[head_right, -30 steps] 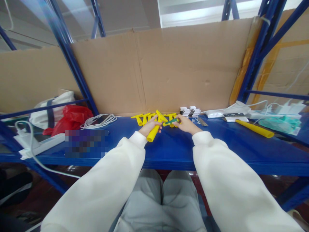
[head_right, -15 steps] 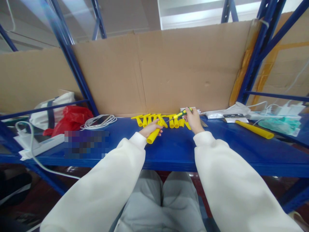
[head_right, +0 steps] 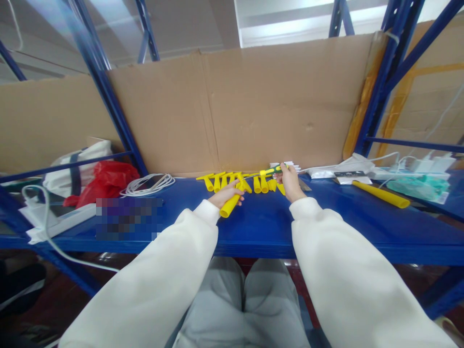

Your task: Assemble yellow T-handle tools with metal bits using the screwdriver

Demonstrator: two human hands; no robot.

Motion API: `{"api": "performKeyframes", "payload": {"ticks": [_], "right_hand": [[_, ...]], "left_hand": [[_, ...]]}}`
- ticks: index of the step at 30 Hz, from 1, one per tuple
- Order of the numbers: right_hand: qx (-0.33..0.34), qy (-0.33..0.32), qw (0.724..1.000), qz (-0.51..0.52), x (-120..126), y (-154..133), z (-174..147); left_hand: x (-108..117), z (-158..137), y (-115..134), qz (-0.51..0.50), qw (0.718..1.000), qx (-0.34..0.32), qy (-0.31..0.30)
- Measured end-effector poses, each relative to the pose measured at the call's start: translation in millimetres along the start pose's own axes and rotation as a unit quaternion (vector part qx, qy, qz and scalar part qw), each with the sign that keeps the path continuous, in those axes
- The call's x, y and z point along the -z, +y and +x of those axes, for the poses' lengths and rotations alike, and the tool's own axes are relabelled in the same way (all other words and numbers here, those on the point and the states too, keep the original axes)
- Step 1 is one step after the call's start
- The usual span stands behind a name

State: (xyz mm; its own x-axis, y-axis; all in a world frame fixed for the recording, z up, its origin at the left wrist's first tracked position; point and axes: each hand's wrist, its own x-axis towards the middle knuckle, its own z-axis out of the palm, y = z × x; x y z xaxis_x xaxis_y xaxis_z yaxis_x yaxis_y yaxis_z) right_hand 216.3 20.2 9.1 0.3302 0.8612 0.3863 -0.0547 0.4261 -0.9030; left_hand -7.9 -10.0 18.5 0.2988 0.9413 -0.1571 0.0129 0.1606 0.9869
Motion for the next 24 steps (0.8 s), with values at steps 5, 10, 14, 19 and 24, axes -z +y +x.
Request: {"api": "performKeyframes", "payload": {"ticks": [5, 10, 14, 19, 24], "right_hand": [[-0.002, -0.004, 1.0, -0.001, 0, 2, 1], [-0.007, 0.0, 1.0, 0.005, -1, 2, 1], [-0.012, 0.004, 1.0, 0.009, -1, 3, 3], [-0.016, -0.011, 1.0, 0.009, 1, 5, 5], [-0.036, -0.003, 0.998, 0.047, -1, -2, 0]], "left_hand": [[-2, -3, 2, 0.003, 1.0, 0.004, 0.004], [-7, -11, 7, 0.017, 1.0, 0.008, 0.014], [-6, -11, 7, 0.017, 1.0, 0.009, 0.007], [-4, -6, 4, 0.002, 1.0, 0.005, 0.0], [-5, -8, 4, -0.008, 1.0, -0.002, 0.013]]}}
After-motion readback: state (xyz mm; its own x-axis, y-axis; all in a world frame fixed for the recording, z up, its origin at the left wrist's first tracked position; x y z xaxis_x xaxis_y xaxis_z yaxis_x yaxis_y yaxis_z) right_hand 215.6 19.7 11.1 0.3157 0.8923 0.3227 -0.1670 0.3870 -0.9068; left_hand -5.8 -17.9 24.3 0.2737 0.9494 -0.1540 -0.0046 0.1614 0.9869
